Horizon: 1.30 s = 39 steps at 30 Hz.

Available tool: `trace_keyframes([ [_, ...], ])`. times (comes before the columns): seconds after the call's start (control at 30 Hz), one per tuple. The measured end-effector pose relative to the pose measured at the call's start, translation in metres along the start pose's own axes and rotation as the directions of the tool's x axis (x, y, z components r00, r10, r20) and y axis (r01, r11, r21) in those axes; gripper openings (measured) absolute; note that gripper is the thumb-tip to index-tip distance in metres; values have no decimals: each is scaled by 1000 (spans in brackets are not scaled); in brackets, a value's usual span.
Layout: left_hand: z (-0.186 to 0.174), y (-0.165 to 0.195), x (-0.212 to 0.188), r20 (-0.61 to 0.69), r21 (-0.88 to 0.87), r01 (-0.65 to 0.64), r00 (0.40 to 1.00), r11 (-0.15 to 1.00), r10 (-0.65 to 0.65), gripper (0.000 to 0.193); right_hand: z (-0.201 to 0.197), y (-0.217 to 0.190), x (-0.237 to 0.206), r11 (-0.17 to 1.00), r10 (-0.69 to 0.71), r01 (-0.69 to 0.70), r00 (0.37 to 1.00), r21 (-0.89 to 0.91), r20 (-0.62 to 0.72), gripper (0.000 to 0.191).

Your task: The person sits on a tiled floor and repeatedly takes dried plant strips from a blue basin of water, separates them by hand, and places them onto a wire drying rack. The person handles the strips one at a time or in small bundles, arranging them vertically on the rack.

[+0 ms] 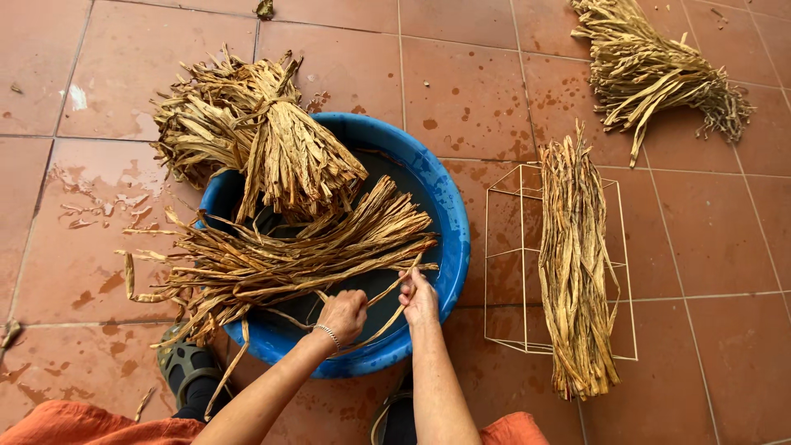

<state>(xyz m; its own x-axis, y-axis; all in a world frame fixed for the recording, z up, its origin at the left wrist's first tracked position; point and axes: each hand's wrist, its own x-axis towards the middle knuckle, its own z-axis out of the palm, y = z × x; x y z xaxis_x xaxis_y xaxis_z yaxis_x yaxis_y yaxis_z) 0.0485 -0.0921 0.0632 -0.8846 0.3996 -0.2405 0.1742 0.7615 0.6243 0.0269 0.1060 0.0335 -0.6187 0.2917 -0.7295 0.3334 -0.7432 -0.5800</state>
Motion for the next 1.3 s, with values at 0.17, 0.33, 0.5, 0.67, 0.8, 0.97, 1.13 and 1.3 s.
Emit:
trace_keyframes([
  [0.17,-1,-10,-15,253,-44,201,950,979,-184,24,5,-8,-8,982,-179,181,983,-48,45,15],
  [0.33,6,20,15,-214,-297,-250,958,922,191,46,12,-14,-33,972,-192,207,972,-113,133,13],
  [0.5,8,55,57,-223,-570,-15,965,822,-137,33,33,-23,-64,945,-230,269,951,-187,209,24],
  [0.67,3,63,58,-301,-480,-115,953,870,-41,28,41,-29,-80,922,-243,345,869,-176,431,34],
  [0.8,-6,75,45,14,-203,16,1000,979,-13,34,40,-36,-72,938,-300,333,918,-96,261,33],
  [0.97,-9,84,11,-128,-258,-245,967,934,218,22,14,-79,-35,964,-263,263,965,37,-12,28],
  [1.13,-14,77,-5,-124,-211,-387,922,898,368,18,-14,-124,-2,941,-313,319,947,110,-74,31],
  [1.3,-30,52,-26,-37,-143,-393,919,909,391,18,-47,-189,-9,870,-461,492,833,28,-305,19],
])
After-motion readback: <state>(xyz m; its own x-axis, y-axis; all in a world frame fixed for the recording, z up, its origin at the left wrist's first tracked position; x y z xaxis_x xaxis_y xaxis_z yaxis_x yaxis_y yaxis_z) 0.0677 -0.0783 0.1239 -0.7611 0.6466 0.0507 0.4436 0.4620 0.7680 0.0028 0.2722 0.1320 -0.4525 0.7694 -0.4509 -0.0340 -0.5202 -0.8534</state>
